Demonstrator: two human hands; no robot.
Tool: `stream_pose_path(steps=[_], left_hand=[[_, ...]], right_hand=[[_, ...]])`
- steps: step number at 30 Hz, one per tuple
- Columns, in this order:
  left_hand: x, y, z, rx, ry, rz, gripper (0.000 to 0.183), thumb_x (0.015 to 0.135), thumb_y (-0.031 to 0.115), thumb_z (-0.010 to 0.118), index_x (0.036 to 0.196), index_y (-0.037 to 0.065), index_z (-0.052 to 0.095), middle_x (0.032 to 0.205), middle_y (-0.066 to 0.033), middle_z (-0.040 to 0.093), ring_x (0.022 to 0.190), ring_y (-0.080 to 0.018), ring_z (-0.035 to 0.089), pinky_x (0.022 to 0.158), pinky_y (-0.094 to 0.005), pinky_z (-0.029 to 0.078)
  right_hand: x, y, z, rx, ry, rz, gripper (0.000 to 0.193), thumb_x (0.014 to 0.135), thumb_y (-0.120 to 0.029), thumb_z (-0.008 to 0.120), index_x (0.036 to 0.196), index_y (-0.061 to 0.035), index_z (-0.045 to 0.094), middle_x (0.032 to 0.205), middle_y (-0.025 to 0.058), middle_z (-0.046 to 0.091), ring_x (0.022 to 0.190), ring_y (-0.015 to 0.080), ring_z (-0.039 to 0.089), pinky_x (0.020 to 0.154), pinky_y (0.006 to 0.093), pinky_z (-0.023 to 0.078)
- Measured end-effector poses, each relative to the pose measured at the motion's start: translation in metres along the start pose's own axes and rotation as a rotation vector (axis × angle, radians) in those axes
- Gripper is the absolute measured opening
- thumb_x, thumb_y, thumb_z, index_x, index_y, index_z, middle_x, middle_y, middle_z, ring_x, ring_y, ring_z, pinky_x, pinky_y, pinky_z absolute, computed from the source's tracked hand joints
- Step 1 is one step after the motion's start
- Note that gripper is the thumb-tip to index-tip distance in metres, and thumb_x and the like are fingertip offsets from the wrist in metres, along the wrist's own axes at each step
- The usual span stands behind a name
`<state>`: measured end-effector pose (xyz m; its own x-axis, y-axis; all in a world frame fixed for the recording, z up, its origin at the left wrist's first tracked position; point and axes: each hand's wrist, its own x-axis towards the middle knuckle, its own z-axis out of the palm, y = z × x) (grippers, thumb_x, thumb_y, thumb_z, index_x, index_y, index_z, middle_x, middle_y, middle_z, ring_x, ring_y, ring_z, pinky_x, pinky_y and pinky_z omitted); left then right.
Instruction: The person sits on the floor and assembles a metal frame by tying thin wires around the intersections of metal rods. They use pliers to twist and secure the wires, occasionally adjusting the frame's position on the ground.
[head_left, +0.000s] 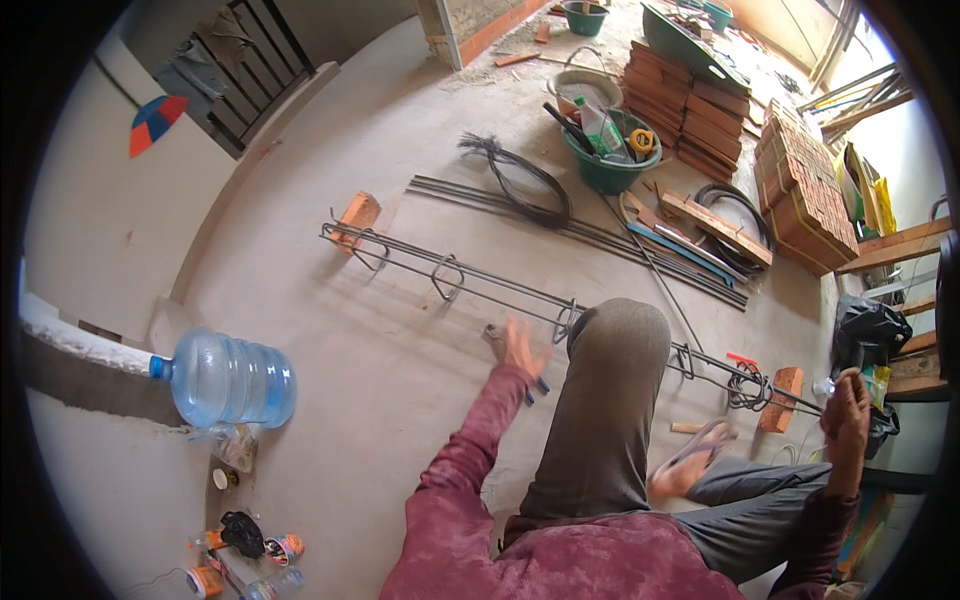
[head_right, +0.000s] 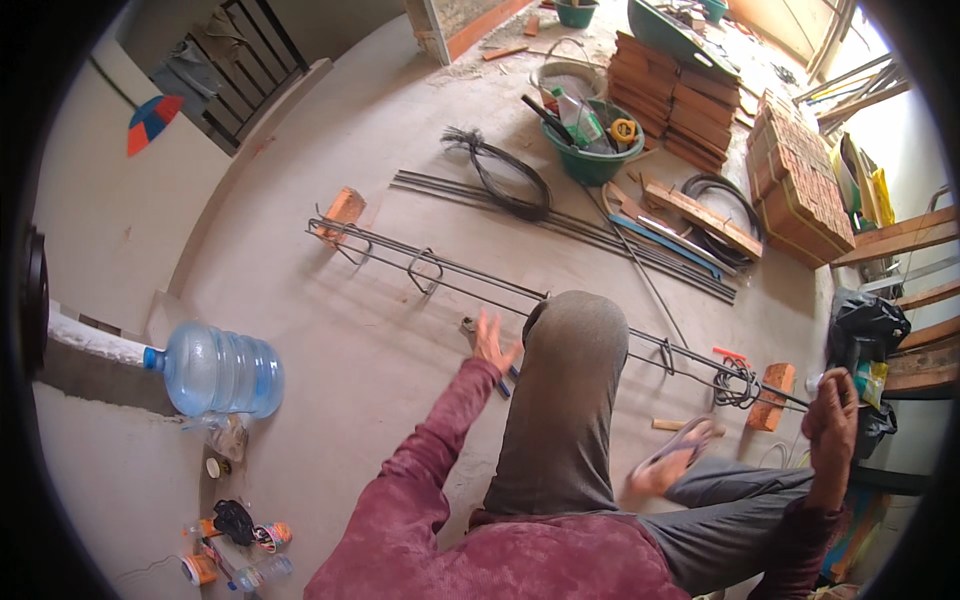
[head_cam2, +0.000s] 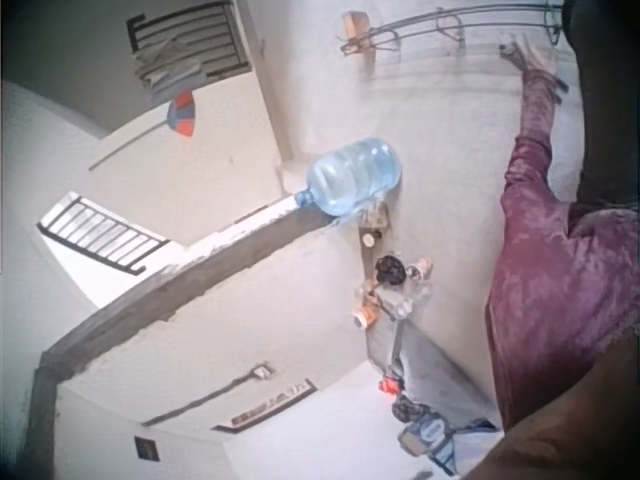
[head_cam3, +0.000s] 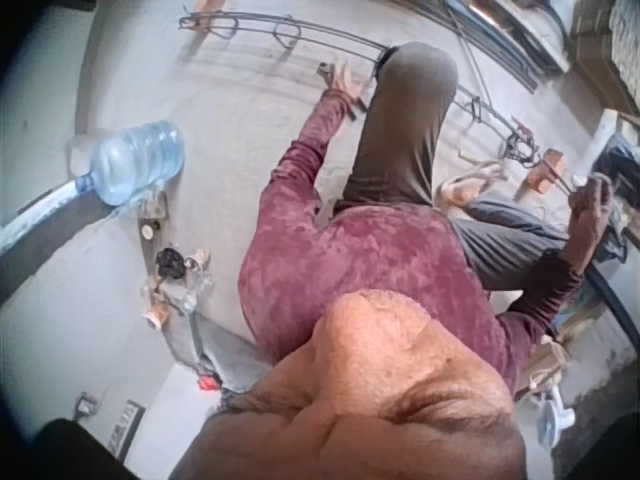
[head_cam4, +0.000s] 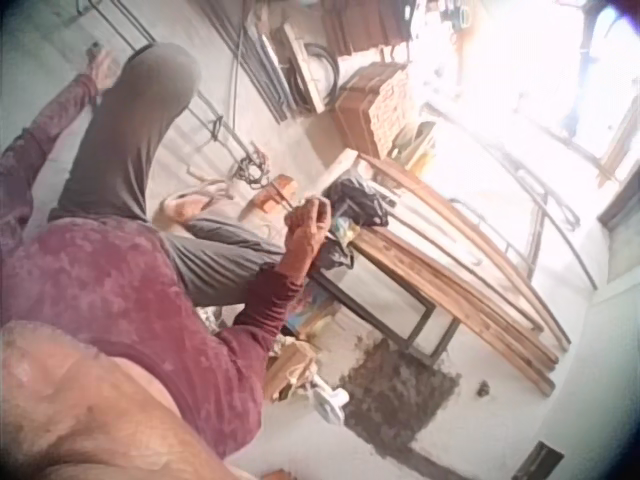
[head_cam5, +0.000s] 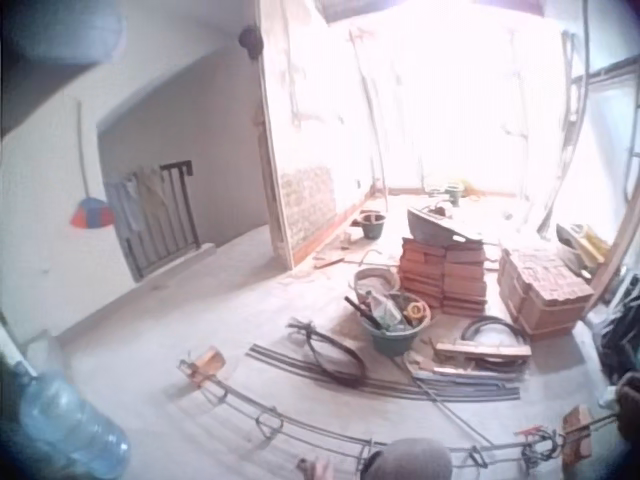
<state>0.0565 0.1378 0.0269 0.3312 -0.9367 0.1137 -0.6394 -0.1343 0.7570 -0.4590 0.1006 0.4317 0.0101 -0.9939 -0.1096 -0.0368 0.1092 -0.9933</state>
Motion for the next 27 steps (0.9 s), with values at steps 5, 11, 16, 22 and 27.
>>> stream_pose_path(steps=[5,11,16,22,27], left_hand=[[-0.026,0.058,-0.037,0.421,-0.426,-0.231,0.106,0.069,0.067,0.070,0.152,0.021,0.023,0.160,-0.0146,-0.001,0.146,-0.0412,-0.003,0.108,-0.0708,0.010],[0.072,-0.061,-0.179,0.419,0.068,-0.479,0.114,0.067,0.075,0.065,0.152,0.014,0.020,0.158,-0.0191,0.007,0.145,-0.0417,0.007,0.111,-0.0626,0.016],[0.128,-0.109,-0.169,-0.032,0.391,-0.438,0.085,0.082,0.048,0.069,0.140,-0.006,0.037,0.143,-0.0281,0.039,0.133,-0.0363,0.039,0.110,-0.0409,0.033],[0.078,0.004,-0.195,-0.787,-0.338,-0.431,0.058,0.092,0.045,0.060,0.137,0.010,0.047,0.131,-0.0053,0.057,0.106,-0.0190,0.063,0.081,-0.0344,0.054],[0.137,0.283,-0.249,-0.128,-0.390,0.312,0.057,0.096,0.040,0.056,0.135,0.000,0.047,0.124,-0.0126,0.058,0.117,-0.0234,0.054,0.101,-0.0360,0.039]], right_hand=[[0.032,-0.022,-0.008,-0.297,0.074,-0.166,0.020,0.099,-0.027,0.056,0.090,-0.0088,0.055,0.060,-0.0076,0.037,0.047,0.0000,0.033,0.042,0.0199,0.027],[0.091,0.105,-0.103,-0.601,0.191,-0.018,0.026,0.099,-0.027,0.053,0.084,-0.0062,0.055,0.059,-0.0055,0.039,0.041,0.0022,0.032,0.037,0.0213,0.027],[0.087,0.120,-0.159,-0.861,0.158,-0.050,0.026,0.099,-0.026,0.052,0.085,-0.0045,0.056,0.058,-0.0034,0.042,0.046,0.0040,0.039,0.041,0.0239,0.033],[0.121,0.086,-0.048,-0.081,0.421,-0.122,0.022,0.099,-0.027,0.054,0.090,-0.0077,0.061,0.059,-0.0069,0.039,0.047,0.0015,0.033,0.041,0.0203,0.030],[0.089,0.110,-0.069,-0.623,0.551,-0.445,0.017,0.095,-0.022,0.059,0.087,-0.0074,0.063,0.063,-0.0020,0.049,0.050,0.0080,0.044,0.043,0.0261,0.037]])
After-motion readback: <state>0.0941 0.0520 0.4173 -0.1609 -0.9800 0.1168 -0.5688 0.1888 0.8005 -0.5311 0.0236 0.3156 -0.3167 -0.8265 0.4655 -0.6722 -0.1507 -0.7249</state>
